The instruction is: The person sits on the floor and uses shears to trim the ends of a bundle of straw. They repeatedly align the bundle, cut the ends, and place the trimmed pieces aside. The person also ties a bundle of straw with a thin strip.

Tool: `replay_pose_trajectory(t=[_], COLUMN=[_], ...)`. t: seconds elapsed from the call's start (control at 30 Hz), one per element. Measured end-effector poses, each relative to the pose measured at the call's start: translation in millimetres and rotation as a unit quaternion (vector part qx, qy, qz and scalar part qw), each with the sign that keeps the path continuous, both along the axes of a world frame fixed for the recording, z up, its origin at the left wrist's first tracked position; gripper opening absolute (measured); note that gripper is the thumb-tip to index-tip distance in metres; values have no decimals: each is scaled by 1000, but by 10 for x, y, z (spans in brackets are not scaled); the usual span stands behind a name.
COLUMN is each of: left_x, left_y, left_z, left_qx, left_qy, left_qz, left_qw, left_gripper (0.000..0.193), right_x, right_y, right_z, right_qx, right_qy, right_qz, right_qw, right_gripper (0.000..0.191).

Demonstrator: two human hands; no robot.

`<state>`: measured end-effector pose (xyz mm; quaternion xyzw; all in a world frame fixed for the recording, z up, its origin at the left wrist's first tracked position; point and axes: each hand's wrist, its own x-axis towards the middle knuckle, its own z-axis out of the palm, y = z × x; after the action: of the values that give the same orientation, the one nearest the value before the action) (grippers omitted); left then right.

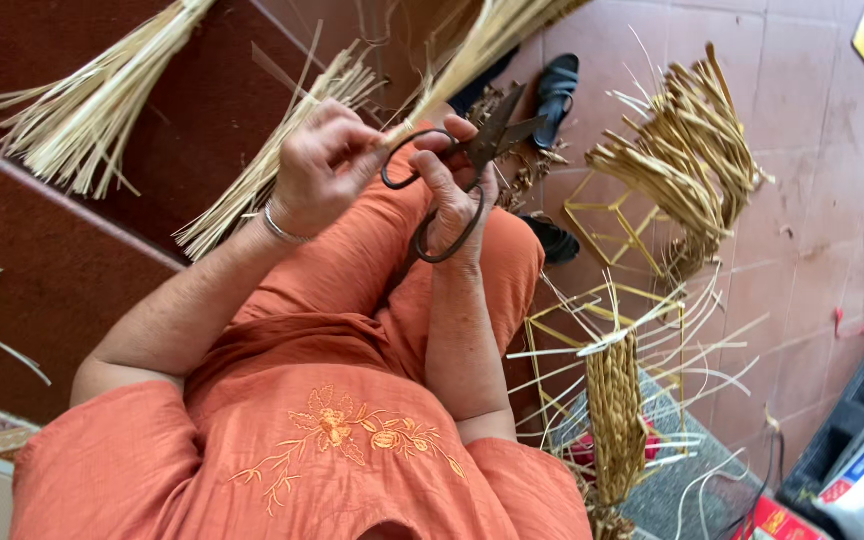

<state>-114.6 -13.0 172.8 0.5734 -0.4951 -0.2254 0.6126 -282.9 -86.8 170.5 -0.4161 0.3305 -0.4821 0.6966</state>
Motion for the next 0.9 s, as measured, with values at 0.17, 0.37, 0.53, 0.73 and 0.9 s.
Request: replay_pose_trajectory(t=[0.17, 0.37, 0.53, 0.73, 0.9], left_x=[-254, -336, 92, 712, 1090], left_y=[-82, -119, -226, -280, -314], left_z=[132, 208, 171, -2, -355], left_qx=[-40, -28, -88, 89, 79], left_qy=[-48, -45, -127, 248, 309], left_qz=[-34, -99, -96, -88, -58], left_qw=[997, 994, 983, 961, 946], left_gripper=[10, 7, 18, 27, 18], right_x=[-76, -281, -479, -696, -848], right_y=[44, 17, -62, -294, -475], right_z=[127, 360, 352, 150, 0], right_qx=[-43, -25, -49, -25, 13], right_qy=[-6, -47, -15, 13, -16], right_qz=[-31, -61, -78, -125, -120], right_qw=[999, 997, 996, 992, 993], right_gripper=[38, 32, 28, 31, 33])
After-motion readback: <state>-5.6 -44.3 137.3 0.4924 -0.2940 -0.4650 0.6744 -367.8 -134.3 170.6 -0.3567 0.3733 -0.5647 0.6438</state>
